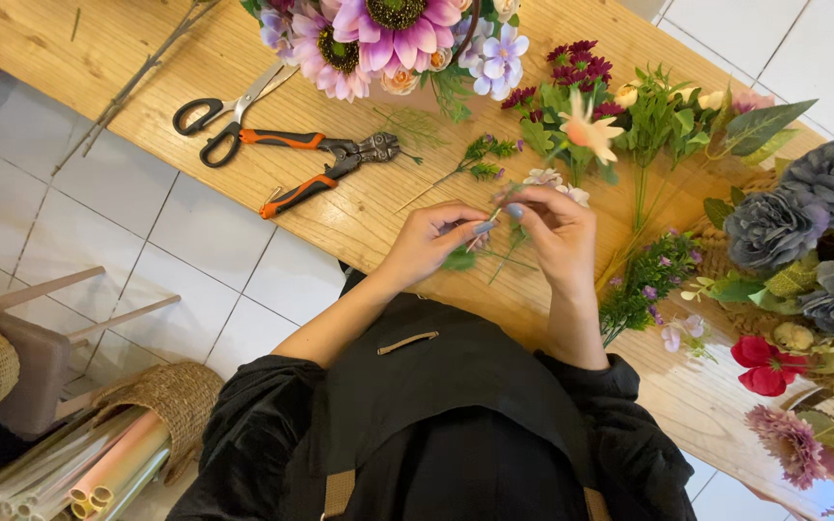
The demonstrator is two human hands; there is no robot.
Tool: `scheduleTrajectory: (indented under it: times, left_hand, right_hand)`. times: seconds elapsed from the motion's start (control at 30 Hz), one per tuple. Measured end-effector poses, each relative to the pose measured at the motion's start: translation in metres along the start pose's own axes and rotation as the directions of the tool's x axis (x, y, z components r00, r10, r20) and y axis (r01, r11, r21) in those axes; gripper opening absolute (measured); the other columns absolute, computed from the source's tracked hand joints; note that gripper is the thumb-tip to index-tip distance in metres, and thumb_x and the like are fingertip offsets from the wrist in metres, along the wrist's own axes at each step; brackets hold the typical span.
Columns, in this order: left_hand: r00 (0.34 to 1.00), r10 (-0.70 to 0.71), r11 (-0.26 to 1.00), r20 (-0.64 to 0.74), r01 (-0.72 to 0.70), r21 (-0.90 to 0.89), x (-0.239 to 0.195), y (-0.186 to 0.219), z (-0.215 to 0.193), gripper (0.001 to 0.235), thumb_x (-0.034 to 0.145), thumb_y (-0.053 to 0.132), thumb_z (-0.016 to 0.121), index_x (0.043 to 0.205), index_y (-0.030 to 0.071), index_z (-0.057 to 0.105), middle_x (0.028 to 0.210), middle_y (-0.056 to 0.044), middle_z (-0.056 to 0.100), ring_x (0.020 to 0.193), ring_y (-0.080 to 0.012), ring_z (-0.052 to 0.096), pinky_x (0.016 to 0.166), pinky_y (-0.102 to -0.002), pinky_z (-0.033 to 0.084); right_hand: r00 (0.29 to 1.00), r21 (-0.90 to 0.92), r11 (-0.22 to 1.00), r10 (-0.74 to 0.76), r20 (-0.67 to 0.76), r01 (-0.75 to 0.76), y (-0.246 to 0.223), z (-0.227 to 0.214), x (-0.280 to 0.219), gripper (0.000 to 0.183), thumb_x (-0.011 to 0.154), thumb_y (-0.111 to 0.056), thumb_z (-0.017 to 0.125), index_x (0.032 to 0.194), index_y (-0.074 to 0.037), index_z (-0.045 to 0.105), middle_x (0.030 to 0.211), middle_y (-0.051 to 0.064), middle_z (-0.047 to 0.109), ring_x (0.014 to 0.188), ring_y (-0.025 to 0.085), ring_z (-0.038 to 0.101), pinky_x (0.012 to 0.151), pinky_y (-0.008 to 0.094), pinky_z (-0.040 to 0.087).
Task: The person arranges artificial flowers into a basket, using their hands to place stems into the arrangement and moving small flower clusters around the work surface.
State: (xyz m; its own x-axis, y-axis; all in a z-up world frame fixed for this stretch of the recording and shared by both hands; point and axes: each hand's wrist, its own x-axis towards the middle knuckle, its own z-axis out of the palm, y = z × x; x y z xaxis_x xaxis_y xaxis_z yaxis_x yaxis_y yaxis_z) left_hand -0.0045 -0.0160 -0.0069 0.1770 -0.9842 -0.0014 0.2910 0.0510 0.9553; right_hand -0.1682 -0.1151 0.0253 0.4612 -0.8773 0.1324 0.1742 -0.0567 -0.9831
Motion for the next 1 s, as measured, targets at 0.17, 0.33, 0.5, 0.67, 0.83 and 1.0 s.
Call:
scheduleTrajectory:
  times: [0.17, 0.33, 0.5, 0.67, 0.83, 1.0]
  left_hand:
    - [0.999, -0.026, 0.993, 0.045, 0.031, -0.117, 0.004, -0.004, -0.003, 0.016, 0.101, 0.005, 0.066, 0.111, -0.005, 0.074, 0.091, -0.014, 0.069, 0.084, -0.0171, 0.073, 0.072, -0.029, 0.064]
    - [1.0, 0.017, 0.999, -0.011, -0.017, -0.033, 0.011, 0.01, -0.006, 0.021, 0.101, 0.005, 0.065, 0.118, -0.006, 0.072, 0.099, -0.016, 0.07, 0.092, -0.0193, 0.073, 0.078, -0.031, 0.064]
    - [0.973, 0.177, 0.955, -0.145, -0.134, 0.263, 0.02, 0.018, -0.015, 0.037, 0.096, 0.009, 0.073, 0.133, 0.005, 0.069, 0.122, -0.016, 0.065, 0.11, -0.023, 0.068, 0.093, -0.035, 0.059]
    - [0.939, 0.273, 0.896, -0.209, -0.169, 0.412, 0.029, 0.042, -0.013, 0.031, 0.097, 0.014, 0.073, 0.128, 0.009, 0.072, 0.117, -0.014, 0.067, 0.107, -0.0229, 0.069, 0.092, -0.035, 0.059]
    - [0.878, 0.468, 0.77, -0.098, -0.351, 0.533, 0.045, 0.098, 0.0, 0.035, 0.092, 0.015, 0.08, 0.126, 0.013, 0.074, 0.116, -0.012, 0.073, 0.108, -0.024, 0.071, 0.094, -0.038, 0.06]
    - [0.801, 0.599, 0.669, 0.011, -0.507, 0.544, 0.057, 0.115, 0.009, 0.01, 0.091, 0.011, 0.078, 0.097, 0.004, 0.076, 0.097, -0.014, 0.073, 0.087, -0.0287, 0.071, 0.079, -0.039, 0.057]
  right_hand:
    - [0.997, -0.032, 0.998, 0.057, 0.061, -0.055, -0.003, -0.002, 0.015, 0.017, 0.086, 0.006, 0.08, 0.103, 0.007, 0.075, 0.091, 0.015, 0.072, 0.089, 0.013, 0.066, 0.079, 0.029, 0.059]
    - [0.988, -0.023, 0.999, 0.049, 0.149, -0.046, -0.031, 0.004, 0.036, 0.017, 0.085, 0.007, 0.081, 0.099, 0.006, 0.073, 0.092, 0.016, 0.073, 0.091, 0.016, 0.067, 0.081, 0.032, 0.06]
    - [0.996, -0.088, 0.995, -0.042, 0.082, 0.049, -0.034, -0.028, 0.065, 0.018, 0.086, 0.01, 0.081, 0.101, 0.009, 0.071, 0.096, 0.023, 0.071, 0.092, 0.025, 0.071, 0.082, 0.037, 0.062]
    - [0.994, -0.153, 0.983, -0.099, 0.052, 0.106, -0.038, -0.023, 0.073, 0.019, 0.086, 0.01, 0.084, 0.099, 0.008, 0.071, 0.096, 0.021, 0.072, 0.093, 0.026, 0.073, 0.082, 0.036, 0.062]
    - [0.949, -0.482, 0.828, -0.177, 0.259, 0.286, -0.045, -0.003, 0.054, 0.014, 0.091, -0.001, 0.083, 0.1, 0.007, 0.077, 0.09, 0.028, 0.072, 0.078, 0.039, 0.072, 0.072, 0.046, 0.061]
    - [0.944, -0.511, 0.799, -0.209, 0.257, 0.316, -0.034, 0.003, 0.04, 0.019, 0.084, -0.011, 0.089, 0.095, 0.0, 0.077, 0.092, 0.021, 0.074, 0.085, 0.044, 0.073, 0.071, 0.048, 0.059]
